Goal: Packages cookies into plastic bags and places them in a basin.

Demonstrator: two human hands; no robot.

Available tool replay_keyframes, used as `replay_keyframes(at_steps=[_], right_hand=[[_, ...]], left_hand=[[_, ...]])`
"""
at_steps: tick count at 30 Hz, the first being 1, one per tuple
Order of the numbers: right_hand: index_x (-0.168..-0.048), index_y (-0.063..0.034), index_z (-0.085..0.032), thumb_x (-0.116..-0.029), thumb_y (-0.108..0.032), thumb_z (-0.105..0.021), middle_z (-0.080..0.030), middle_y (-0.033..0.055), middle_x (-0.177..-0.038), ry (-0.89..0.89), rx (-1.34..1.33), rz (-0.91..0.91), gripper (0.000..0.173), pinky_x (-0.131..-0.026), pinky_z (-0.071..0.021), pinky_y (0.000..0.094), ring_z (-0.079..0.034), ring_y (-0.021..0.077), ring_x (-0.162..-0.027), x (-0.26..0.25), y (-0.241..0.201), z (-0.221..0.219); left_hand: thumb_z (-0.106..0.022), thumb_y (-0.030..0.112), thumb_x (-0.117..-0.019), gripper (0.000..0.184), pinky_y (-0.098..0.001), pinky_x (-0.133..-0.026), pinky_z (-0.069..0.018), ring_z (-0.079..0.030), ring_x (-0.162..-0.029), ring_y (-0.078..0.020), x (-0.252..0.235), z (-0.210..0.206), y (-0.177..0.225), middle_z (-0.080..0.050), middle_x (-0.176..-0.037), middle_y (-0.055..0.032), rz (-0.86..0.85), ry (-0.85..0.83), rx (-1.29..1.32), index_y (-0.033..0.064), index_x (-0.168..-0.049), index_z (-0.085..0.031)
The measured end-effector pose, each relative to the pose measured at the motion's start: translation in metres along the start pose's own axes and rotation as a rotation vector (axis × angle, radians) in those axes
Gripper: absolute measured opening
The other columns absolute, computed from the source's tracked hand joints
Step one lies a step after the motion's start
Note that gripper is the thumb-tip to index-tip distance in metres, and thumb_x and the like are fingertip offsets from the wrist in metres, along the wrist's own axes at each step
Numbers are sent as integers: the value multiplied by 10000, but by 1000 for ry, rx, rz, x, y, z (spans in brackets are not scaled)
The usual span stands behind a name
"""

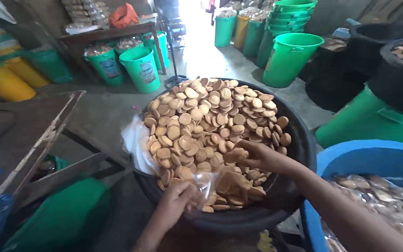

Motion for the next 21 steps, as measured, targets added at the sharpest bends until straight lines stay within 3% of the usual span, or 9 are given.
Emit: replay_keyframes(at_steps=[1,3,4,5,7,9,11,15,21], right_hand=[[-1346,-12,-542,-947,-166,-667,-674,88,-1162,51,-218,30,446,-896,-588,318,-687,121,-989,14,-1,0],[-1383,-70,-536,-942,-218,-675,-682,43,-1232,144,-725,118,485,-961,-593,371,-693,157,-1082,34,-3,-5],[-1414,-98,-543,-928,-233,-695,-674,49,-1276,145,-923,168,526,-979,-582,407,-683,192,-1120,40,-5,-10],[-1431,-131,-559,-914,-242,-715,-665,48,-1305,120,-1044,214,552,-977,-581,413,-678,201,-1134,43,-10,-17],[-1441,-172,-575,-927,-253,-721,-662,47,-1326,52,-1145,304,541,-963,-589,397,-681,192,-1135,46,-26,-35],[-1451,-155,-569,-941,-239,-713,-656,65,-1336,35,-1266,363,536,-963,-589,392,-680,196,-1141,45,-42,-51],[-1471,-108,-539,-931,-172,-720,-630,99,-1372,53,-1432,371,574,-1006,-568,405,-664,228,-1182,43,-48,-63],[-1492,-89,-506,-911,-116,-728,-629,109,-1368,37,-1536,324,622,-1012,-564,398,-666,232,-1181,42,-52,-83],[-1463,-68,-535,-896,-107,-746,-644,130,-1349,39,-1709,293,607,-1014,-568,391,-674,245,-1183,41,-52,-98]], left_hand=[[-472,226,-1048,270,-178,-581,-496,-560,-599,4,0,0,-3,-596,-706,76,-23,75,186,104,-899,-661],[-531,419,-1034,326,-144,-567,-445,-506,-574,32,-8,-6,-5,-534,-634,142,-31,165,559,249,-776,-632],[-514,429,-1038,357,-153,-553,-437,-491,-554,20,-13,-12,-2,-513,-614,136,-15,201,713,252,-746,-616],[-410,397,-1071,411,-168,-539,-444,-495,-541,2,-19,-18,3,-521,-610,114,25,240,837,227,-748,-599],[-225,421,-1103,524,-194,-547,-522,-579,-561,-38,-33,-30,15,-616,-667,44,101,284,1011,158,-899,-629],[-156,425,-1105,571,-187,-515,-505,-575,-551,-48,-44,-39,28,-621,-690,21,94,275,1116,133,-974,-628],[-164,357,-1107,563,-183,-522,-515,-603,-586,-54,-49,-44,37,-641,-725,5,62,236,1162,136,-891,-635],[-314,256,-1057,507,-208,-580,-550,-612,-587,-31,-48,-52,42,-623,-642,55,26,125,1169,191,-691,-659],[-709,257,-936,168,-231,-687,-610,-704,-713,-75,-41,-51,36,-718,-796,-13,-12,60,1211,111,-866,-754]])
Point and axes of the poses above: each hand's wrist, its own x-axis away from the middle knuckle, its own z-axis out of the back of the hand, y = z × x, the point moved 5 cm from there along -x, towards the middle knuckle
